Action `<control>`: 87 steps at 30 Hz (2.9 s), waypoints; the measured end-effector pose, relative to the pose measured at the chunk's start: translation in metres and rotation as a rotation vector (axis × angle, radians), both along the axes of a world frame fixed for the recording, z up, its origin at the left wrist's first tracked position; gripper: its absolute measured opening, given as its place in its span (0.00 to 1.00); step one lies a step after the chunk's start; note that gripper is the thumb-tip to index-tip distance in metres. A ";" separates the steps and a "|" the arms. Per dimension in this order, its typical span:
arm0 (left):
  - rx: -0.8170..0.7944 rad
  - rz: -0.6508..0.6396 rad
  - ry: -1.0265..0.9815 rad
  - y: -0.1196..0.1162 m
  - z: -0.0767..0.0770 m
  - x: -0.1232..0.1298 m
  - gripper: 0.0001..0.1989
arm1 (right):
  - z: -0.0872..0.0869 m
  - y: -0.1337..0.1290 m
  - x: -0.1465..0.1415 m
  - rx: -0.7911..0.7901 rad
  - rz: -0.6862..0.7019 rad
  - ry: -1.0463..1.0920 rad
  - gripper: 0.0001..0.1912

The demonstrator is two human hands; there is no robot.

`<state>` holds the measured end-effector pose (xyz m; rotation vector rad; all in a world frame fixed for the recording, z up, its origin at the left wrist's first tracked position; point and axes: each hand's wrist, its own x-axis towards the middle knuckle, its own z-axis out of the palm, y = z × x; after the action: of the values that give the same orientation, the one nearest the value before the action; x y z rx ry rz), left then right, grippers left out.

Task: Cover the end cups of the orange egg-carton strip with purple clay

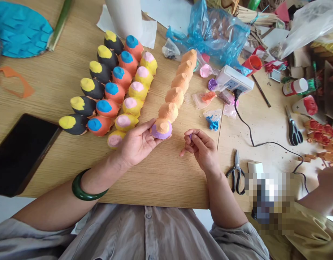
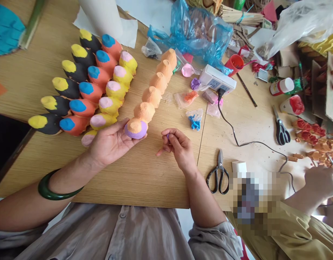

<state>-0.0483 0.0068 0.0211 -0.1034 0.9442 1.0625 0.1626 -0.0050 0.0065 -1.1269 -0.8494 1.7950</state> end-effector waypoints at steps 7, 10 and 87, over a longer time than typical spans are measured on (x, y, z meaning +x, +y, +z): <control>-0.010 -0.003 0.000 0.000 -0.001 0.000 0.17 | 0.000 -0.001 -0.001 -0.014 0.009 -0.035 0.17; -0.021 0.003 -0.003 0.002 0.002 0.001 0.18 | -0.001 0.000 -0.002 0.006 0.007 -0.064 0.15; 0.392 -0.135 0.358 -0.002 -0.017 -0.012 0.10 | -0.005 -0.003 -0.003 0.087 -0.072 -0.073 0.16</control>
<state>-0.0602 0.0044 0.0039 0.4821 1.0265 1.1407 0.1598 -0.0076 0.0015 -1.1575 -0.9096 1.6510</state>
